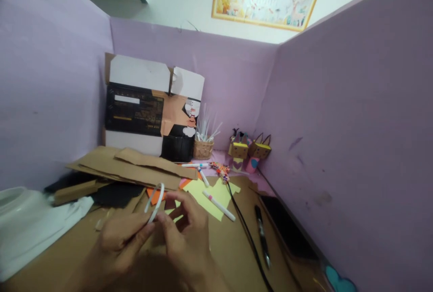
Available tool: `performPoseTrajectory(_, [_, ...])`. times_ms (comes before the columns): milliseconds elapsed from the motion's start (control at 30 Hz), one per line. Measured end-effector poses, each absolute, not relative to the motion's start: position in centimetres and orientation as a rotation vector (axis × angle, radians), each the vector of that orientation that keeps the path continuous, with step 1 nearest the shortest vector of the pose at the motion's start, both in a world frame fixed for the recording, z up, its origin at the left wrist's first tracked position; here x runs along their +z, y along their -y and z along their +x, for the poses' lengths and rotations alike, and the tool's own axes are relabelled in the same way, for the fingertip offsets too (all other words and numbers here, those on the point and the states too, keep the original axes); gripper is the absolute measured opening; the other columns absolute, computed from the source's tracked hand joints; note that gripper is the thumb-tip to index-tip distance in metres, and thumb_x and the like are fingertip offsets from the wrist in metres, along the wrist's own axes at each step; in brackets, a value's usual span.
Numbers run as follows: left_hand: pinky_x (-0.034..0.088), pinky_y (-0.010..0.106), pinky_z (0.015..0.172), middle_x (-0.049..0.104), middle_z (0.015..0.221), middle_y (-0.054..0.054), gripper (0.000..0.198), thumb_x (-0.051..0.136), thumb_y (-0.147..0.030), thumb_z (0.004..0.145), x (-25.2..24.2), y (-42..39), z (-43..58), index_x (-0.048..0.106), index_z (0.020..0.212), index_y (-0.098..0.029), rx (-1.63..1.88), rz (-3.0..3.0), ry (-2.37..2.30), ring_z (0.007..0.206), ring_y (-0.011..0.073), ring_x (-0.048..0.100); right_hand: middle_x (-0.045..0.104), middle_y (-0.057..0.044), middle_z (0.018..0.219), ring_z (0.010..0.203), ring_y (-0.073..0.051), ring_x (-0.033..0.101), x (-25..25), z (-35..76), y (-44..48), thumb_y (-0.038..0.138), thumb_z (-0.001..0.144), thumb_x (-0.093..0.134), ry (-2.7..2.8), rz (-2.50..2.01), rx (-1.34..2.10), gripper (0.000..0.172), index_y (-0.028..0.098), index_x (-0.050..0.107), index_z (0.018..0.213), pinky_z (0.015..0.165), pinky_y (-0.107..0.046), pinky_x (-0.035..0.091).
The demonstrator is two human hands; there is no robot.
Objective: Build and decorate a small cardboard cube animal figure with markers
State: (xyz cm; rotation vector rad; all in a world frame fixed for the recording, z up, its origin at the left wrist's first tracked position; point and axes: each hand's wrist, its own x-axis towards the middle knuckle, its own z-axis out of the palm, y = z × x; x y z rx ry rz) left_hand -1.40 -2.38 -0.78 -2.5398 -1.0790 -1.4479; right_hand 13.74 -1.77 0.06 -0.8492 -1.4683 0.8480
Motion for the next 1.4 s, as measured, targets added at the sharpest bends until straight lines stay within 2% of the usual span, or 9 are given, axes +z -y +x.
performPoseTrajectory(167, [0.033,0.021,0.047,0.054,0.055,-0.004,0.02,0.048,-0.016,0.088,-1.1,2.5,-1.7,0.052,0.069,-0.019,-1.451,-2.605,1.152,0.047,0.0085,0.05,0.068,-0.007,0.087,0.056,-0.014,0.06,-0.3,13.8,1.7,0.023,0.073,0.064,1.484,-0.905,0.879,0.019,0.018,0.065,0.092,0.048,-0.025,0.049])
performPoseTrajectory(367, [0.031,0.022,0.046,0.055,0.056,-0.004,0.016,0.046,-0.015,0.088,-1.0,2.6,-1.7,0.054,0.075,-0.02,-1.411,-2.584,1.166,0.048,0.0087,0.051,0.063,-0.002,0.062,0.05,-0.014,0.057,-0.7,13.7,1.7,0.021,0.073,0.063,1.511,-0.87,0.939,0.014,0.017,0.068,0.086,0.047,-0.024,0.047])
performPoseTrajectory(733, [0.032,0.022,0.048,0.053,0.054,-0.004,0.023,0.038,-0.013,0.088,0.2,3.0,-1.7,0.054,0.073,-0.02,-1.367,-2.586,1.151,0.046,0.0096,0.05,0.066,-0.003,0.064,0.049,-0.013,0.057,-0.6,13.6,1.7,0.023,0.073,0.064,1.451,-0.861,0.982,0.013,0.017,0.071,0.083,0.048,-0.024,0.048])
performPoseTrajectory(867, [0.033,0.023,0.048,0.055,0.052,-0.003,0.029,0.038,-0.02,0.09,0.0,2.6,-2.2,0.055,0.066,-0.02,-1.327,-2.465,1.306,0.045,0.0107,0.052,0.069,-0.004,0.072,0.045,-0.009,0.057,0.0,13.8,1.2,0.033,0.071,0.07,1.173,-0.807,1.222,0.018,0.017,0.07,0.08,0.04,-0.017,0.043])
performPoseTrajectory(967, [0.033,0.024,0.048,0.06,0.053,-0.001,0.032,0.039,-0.029,0.089,0.0,1.4,-3.0,0.064,0.07,-0.022,-1.043,-2.289,1.735,0.047,0.0146,0.056,0.066,-0.001,0.067,0.038,-0.005,0.053,0.3,14.1,0.7,0.04,0.065,0.076,0.954,-0.741,1.481,0.027,0.017,0.07,0.077,0.031,-0.012,0.033])
performPoseTrajectory(1067, [0.035,0.026,0.049,0.07,0.068,0.002,0.027,0.044,-0.031,0.085,0.1,0.2,-3.7,0.069,0.078,-0.025,-0.633,-2.252,2.107,0.058,0.021,0.064,0.063,0.001,0.062,0.035,-0.003,0.048,0.1,14.1,0.3,0.039,0.06,0.08,0.884,-0.734,1.556,0.029,0.015,0.069,0.071,0.03,-0.011,0.03])
performPoseTrajectory(1167, [0.043,0.026,0.056,0.072,0.085,0.003,0.022,0.048,-0.029,0.084,0.2,0.0,-3.9,0.069,0.088,-0.024,-0.923,-2.284,2.069,0.071,0.0207,0.066,0.062,0.001,0.058,0.033,-0.002,0.045,-0.1,14.0,0.2,0.04,0.058,0.081,0.892,-0.781,1.547,0.031,0.013,0.068,0.068,0.029,-0.011,0.027])
performPoseTrajectory(1267, [0.046,0.023,0.059,0.07,0.08,0.001,0.018,0.052,-0.03,0.085,0.2,1.1,-3.4,0.068,0.085,-0.023,-1.402,-2.417,1.731,0.07,0.0155,0.064,0.06,0.002,0.052,0.033,-0.003,0.044,-0.2,13.6,0.5,0.037,0.057,0.08,0.975,-0.878,1.455,0.027,0.014,0.069,0.067,0.03,-0.012,0.026])
performPoseTrajectory(1400, [0.045,0.023,0.061,0.068,0.078,0.001,0.012,0.054,-0.017,0.085,0.1,2.5,-2.3,0.066,0.086,-0.022,-1.526,-2.475,1.254,0.071,0.0142,0.063,0.054,0.004,0.043,0.035,-0.005,0.041,-0.1,13.0,1.2,0.026,0.063,0.074,1.192,-0.902,1.283,0.011,0.017,0.074,0.067,0.035,-0.015,0.031])
